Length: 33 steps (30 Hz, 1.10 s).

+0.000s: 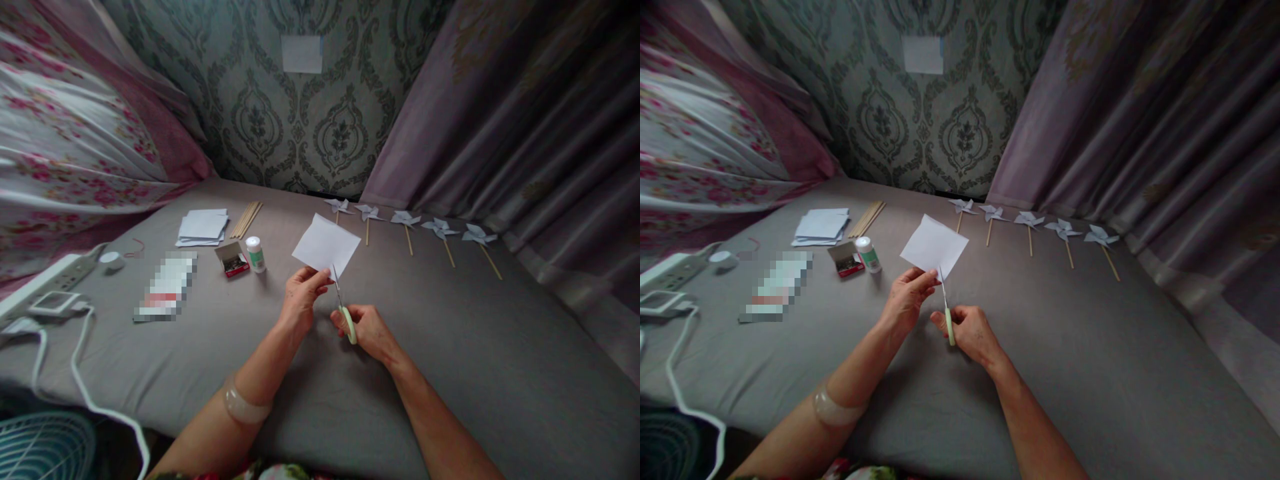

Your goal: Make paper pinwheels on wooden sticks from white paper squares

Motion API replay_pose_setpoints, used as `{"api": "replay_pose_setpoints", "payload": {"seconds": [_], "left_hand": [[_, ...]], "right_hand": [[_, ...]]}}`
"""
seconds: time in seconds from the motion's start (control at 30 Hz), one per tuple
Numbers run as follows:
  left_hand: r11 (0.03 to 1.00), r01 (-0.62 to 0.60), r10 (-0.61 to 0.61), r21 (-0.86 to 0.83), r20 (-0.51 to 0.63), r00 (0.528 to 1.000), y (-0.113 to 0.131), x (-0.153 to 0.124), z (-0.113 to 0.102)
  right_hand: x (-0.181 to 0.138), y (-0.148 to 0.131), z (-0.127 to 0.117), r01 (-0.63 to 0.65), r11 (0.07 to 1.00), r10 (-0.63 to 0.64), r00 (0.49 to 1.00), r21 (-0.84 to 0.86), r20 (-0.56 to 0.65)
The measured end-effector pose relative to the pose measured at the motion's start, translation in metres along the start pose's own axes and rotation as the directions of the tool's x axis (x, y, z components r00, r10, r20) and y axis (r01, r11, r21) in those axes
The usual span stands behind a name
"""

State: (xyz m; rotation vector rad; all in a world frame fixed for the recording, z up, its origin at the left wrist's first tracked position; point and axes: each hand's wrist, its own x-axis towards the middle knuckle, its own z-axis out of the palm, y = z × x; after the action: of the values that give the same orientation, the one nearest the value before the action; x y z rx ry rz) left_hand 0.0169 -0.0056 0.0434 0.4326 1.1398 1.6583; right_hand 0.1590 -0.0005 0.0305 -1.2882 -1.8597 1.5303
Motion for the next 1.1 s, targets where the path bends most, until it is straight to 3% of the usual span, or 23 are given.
{"api": "replay_pose_setpoints", "payload": {"seconds": [1.1], "left_hand": [[0.997,-0.059,0.060,0.044,-0.028,0.998,-0.0022,0.0057,-0.0040]], "right_hand": [[0.0016,0.0031,0.0014,0.017,0.997,-0.024,0.995,-0.074,-0.098]]}}
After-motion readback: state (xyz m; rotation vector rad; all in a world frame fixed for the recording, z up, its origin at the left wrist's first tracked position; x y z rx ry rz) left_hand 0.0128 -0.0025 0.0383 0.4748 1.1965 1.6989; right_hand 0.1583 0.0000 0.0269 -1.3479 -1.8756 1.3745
